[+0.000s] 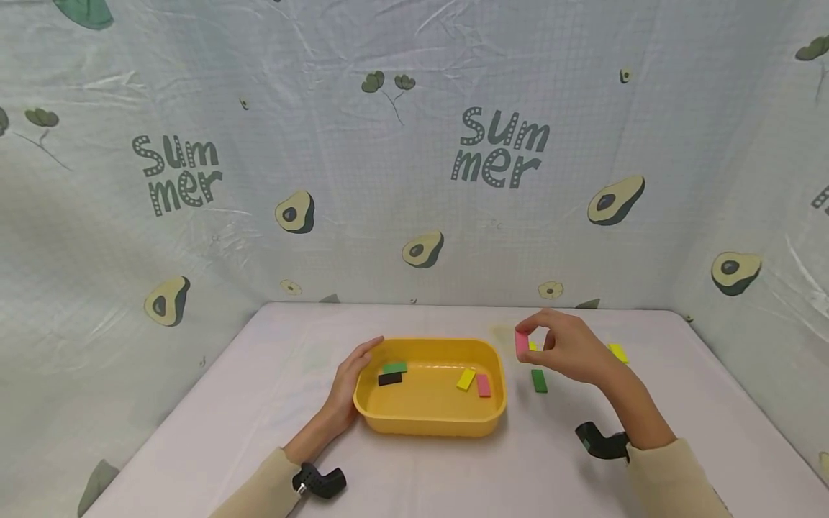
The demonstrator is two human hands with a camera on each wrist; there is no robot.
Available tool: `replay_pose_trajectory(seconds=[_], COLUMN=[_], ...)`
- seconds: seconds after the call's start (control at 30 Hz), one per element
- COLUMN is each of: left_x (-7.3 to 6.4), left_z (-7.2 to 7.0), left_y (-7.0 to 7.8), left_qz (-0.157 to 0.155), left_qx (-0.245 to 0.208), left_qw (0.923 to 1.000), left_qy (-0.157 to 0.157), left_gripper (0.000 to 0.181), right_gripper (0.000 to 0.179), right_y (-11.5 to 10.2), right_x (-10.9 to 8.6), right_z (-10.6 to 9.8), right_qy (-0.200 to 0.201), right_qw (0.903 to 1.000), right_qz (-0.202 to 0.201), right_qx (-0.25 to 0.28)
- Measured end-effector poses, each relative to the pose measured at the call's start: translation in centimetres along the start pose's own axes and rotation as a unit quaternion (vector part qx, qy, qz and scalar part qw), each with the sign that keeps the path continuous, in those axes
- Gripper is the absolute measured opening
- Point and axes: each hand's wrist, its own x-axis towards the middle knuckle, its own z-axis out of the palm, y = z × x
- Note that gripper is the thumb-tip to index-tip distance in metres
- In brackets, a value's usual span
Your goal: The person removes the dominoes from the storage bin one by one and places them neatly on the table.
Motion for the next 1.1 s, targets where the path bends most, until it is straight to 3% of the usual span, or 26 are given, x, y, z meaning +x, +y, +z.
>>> replay_pose_trajectory(seconds=[0.47, 0.73, 1.1], left_x=[0.2, 0.3, 0.2], left_z=[0.1, 0.2, 0.0], left_y=[0.0, 0.1, 0.1], left_qz=[-0.001, -0.004, -0.003], left_qx=[-0.006, -0.007, -0.001], left_qw=[1.0000, 1.0000, 1.0000], left_qy=[-0.002, 0.001, 0.006], left_gripper=[0.047, 0.047, 0.046], right_gripper=[0.051, 0.050, 0.045], right_y=[5.4, 8.2, 9.3], right_x=[-1.8, -2.3, -2.2], right_z=[-0.8, 0.0, 1.9], right_qy=[-0.045, -0.070, -0.114], right_qw=[0.9934, 0.9894, 0.9820], right_qz=[0.102, 0.123, 0.137], right_qx=[0.026, 0.030, 0.064])
